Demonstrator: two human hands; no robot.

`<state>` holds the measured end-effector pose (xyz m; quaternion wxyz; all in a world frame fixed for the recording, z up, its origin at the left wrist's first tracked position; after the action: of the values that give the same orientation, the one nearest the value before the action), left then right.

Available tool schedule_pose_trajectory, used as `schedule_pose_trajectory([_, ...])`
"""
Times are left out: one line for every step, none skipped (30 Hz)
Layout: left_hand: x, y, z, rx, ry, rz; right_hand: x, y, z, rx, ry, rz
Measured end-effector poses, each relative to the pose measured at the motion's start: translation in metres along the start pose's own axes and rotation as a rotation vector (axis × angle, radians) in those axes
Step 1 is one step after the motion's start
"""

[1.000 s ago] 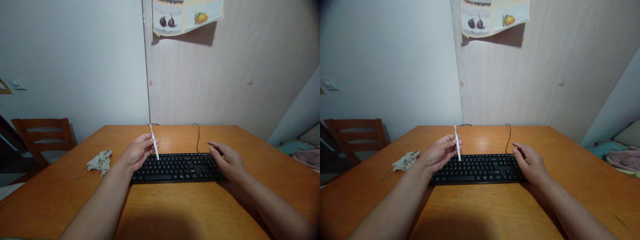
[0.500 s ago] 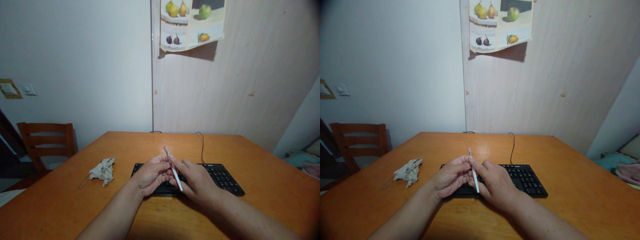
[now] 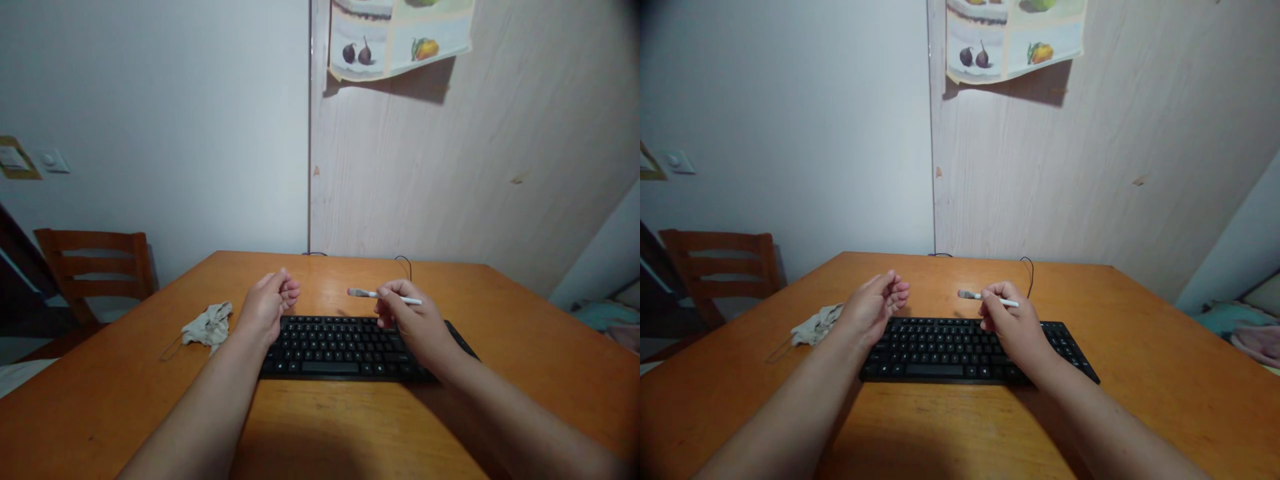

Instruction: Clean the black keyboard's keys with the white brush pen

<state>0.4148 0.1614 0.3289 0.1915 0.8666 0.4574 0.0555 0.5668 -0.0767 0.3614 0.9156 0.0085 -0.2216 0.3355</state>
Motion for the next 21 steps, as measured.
schedule_pose_trajectory([0.006, -0.009, -0.003, 0.019, 0.007, -0.049, 0.002, -0.001, -0.004, 0.037, 0.046, 0.001])
schedule_pose_trajectory([0.011, -0.015, -0.005, 0.04, 0.01, -0.072, 0.004, 0.0, -0.008, 0.071, 0.091, 0.008])
schedule_pose_trajectory([0.015, -0.021, -0.006, 0.065, 0.018, -0.088, 0.006, 0.002, -0.012, 0.107, 0.133, 0.012])
schedule_pose_trajectory([0.019, -0.028, -0.005, 0.085, 0.029, -0.102, 0.007, 0.005, -0.015, 0.141, 0.171, 0.017])
schedule_pose_trajectory([0.022, -0.035, -0.005, 0.095, 0.052, -0.114, 0.007, 0.008, -0.018, 0.174, 0.2, 0.02])
schedule_pose_trajectory([0.025, -0.041, -0.004, 0.096, 0.076, -0.12, 0.008, 0.013, -0.02, 0.203, 0.219, 0.028])
schedule_pose_trajectory([0.027, -0.048, -0.002, 0.093, 0.101, -0.123, 0.008, 0.019, -0.021, 0.226, 0.232, 0.042])
schedule_pose_trajectory([0.028, -0.054, 0.001, 0.092, 0.122, -0.128, 0.008, 0.025, -0.022, 0.241, 0.24, 0.059])
schedule_pose_trajectory([0.029, -0.06, 0.004, 0.096, 0.128, -0.135, 0.009, 0.032, -0.022, 0.25, 0.244, 0.075])
schedule_pose_trajectory([0.03, -0.065, 0.008, 0.1, 0.126, -0.139, 0.009, 0.039, -0.022, 0.251, 0.243, 0.091])
schedule_pose_trajectory([0.031, -0.069, 0.012, 0.1, 0.119, -0.14, 0.01, 0.046, -0.022, 0.242, 0.235, 0.102])
schedule_pose_trajectory([0.032, -0.072, 0.015, 0.1, 0.105, -0.139, 0.012, 0.052, -0.02, 0.225, 0.222, 0.109])
schedule_pose_trajectory([0.033, -0.074, 0.018, 0.099, 0.088, -0.136, 0.014, 0.058, -0.019, 0.204, 0.204, 0.11])
schedule_pose_trajectory([0.033, -0.074, 0.021, 0.102, 0.068, -0.132, 0.016, 0.064, -0.017, 0.183, 0.184, 0.112])
schedule_pose_trajectory([0.033, -0.074, 0.024, 0.11, 0.046, -0.127, 0.018, 0.071, -0.015, 0.166, 0.167, 0.114])
schedule_pose_trajectory([0.033, -0.072, 0.027, 0.122, 0.022, -0.123, 0.021, 0.078, -0.013, 0.153, 0.153, 0.118])
schedule_pose_trajectory([0.033, -0.07, 0.03, 0.138, 0.0, -0.115, 0.023, 0.085, -0.012, 0.144, 0.143, 0.124])
schedule_pose_trajectory([0.032, -0.067, 0.034, 0.155, -0.018, -0.103, 0.025, 0.092, -0.012, 0.136, 0.134, 0.131])
schedule_pose_trajectory([0.031, -0.064, 0.037, 0.168, -0.031, -0.089, 0.026, 0.099, -0.012, 0.126, 0.126, 0.141])
schedule_pose_trajectory([0.03, -0.06, 0.041, 0.176, -0.044, -0.069, 0.028, 0.106, -0.012, 0.112, 0.119, 0.153])
schedule_pose_trajectory([0.029, -0.056, 0.044, 0.176, -0.056, -0.05, 0.03, 0.113, -0.013, 0.095, 0.113, 0.165])
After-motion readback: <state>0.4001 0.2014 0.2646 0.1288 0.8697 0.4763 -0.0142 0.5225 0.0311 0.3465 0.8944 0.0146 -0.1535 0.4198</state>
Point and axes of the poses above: each hand's wrist, its own x-axis towards the middle knuckle, its own y-axis out of the palm, z = x × y, the point moved 10 cm from there along x, towards the middle knuckle, and after that the axes turned 4 degrees about -y, right-handed, at the moved point
